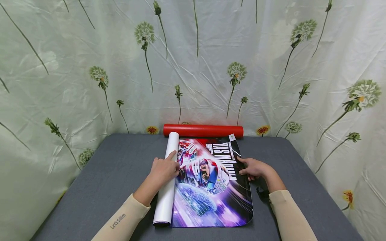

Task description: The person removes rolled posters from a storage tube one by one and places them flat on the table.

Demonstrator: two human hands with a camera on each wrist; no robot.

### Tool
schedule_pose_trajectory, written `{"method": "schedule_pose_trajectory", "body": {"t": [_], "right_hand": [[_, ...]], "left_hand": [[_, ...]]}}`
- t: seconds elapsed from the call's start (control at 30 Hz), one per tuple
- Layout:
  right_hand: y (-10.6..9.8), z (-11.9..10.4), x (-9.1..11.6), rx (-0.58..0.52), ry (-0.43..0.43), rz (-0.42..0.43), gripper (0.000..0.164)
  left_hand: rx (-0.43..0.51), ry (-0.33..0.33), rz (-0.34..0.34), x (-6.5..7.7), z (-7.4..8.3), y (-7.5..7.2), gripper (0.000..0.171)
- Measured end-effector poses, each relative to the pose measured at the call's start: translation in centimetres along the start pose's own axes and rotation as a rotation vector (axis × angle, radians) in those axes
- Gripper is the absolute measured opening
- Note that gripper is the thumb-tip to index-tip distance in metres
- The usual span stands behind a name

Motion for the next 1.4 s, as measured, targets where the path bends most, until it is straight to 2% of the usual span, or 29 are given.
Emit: {"method": "schedule_pose_trajectory", "body": {"t": [0.13,0.7,0.9,1.1,1.4], "right_hand": [[0.03,0.0,0.06,-0.006,-0.007,-0.005,0.08],[-0.04,0.09,-0.08,0.005,0.004,0.0,0.08],[0.05,0.11,-0.12,0.003,0.009,0.0,0.08],[0.14,0.07,-0.08,-0.007,0.018,0.002,0.08],[0.11,0.02,-0.02,-0.009,0.01,0.008,0.079]], "left_hand": [[0.012,-0.003,-0.002,0.01,0.01,-0.05,0.007],[0.031,-0.037,-0.012,0.02,-0.01,-0.22,0.022],[-0.007,-0.032,-0.012,-0.07,-0.2,-0.27,0.01],[0.002,-0.038,-0.014,-0.02,-0.36,-0.3,0.011],[-0.016,-0.041,-0.013,-0.12,-0.41,-0.12,0.029]]}}
Point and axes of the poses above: each hand's wrist, its own x-axis away from the middle knuckle, its own y-axis out of the palm, z = x × y, the point moved 3 cm from there along -x, towards the middle knuckle, and after that the axes turned 12 degrees about x, right-handed, at the moved point
